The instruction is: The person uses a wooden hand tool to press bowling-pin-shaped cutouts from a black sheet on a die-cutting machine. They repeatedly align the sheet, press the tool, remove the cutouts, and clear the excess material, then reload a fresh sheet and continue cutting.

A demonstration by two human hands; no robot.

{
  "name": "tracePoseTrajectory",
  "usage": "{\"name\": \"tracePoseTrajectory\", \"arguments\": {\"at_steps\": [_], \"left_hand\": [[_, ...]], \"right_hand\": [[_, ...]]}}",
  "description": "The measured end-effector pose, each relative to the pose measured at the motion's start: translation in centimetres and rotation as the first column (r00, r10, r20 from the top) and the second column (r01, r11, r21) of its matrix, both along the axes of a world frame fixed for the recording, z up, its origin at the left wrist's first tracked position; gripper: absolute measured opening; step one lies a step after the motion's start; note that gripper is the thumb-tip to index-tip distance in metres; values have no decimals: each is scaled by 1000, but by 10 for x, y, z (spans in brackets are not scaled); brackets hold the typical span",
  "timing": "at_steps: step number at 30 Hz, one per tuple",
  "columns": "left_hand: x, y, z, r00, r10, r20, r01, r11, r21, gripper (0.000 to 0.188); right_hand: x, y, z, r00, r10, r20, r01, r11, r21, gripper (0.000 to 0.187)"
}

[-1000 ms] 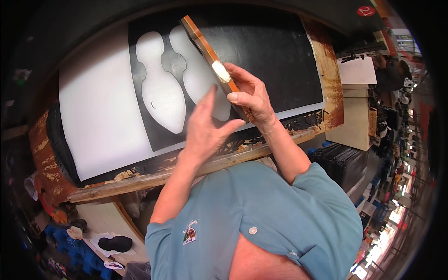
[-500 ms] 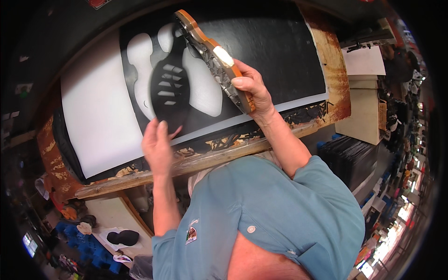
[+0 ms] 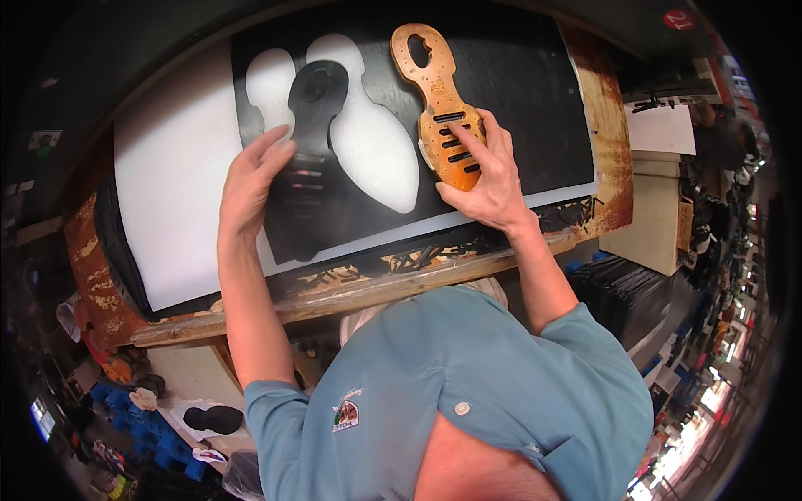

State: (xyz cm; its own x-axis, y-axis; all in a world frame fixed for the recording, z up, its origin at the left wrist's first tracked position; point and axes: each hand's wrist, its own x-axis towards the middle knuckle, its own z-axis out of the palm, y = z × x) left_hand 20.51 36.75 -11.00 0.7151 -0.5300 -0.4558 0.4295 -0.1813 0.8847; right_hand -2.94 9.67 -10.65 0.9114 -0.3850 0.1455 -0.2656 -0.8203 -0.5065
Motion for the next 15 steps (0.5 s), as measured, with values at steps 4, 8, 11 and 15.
{"name": "tracePoseTrajectory", "arguments": {"at_steps": [4,8,11,15], "left_hand": [[4,-14,-1,969,-243,44,241,970,34,69],[-13,-18,-2,964,-267,16,267,963,-38,73],[-21,-23,-4,956,-285,-65,283,958,-34,69],[-26,-22,1,954,-300,-7,296,946,-135,64]], "right_hand": [[38,-4,11,953,79,292,-31,986,-165,69],[101,10,-1,901,176,397,-232,968,98,55],[125,22,-14,944,247,218,-269,960,78,47],[129,22,-18,910,289,298,-327,941,85,26]]}}
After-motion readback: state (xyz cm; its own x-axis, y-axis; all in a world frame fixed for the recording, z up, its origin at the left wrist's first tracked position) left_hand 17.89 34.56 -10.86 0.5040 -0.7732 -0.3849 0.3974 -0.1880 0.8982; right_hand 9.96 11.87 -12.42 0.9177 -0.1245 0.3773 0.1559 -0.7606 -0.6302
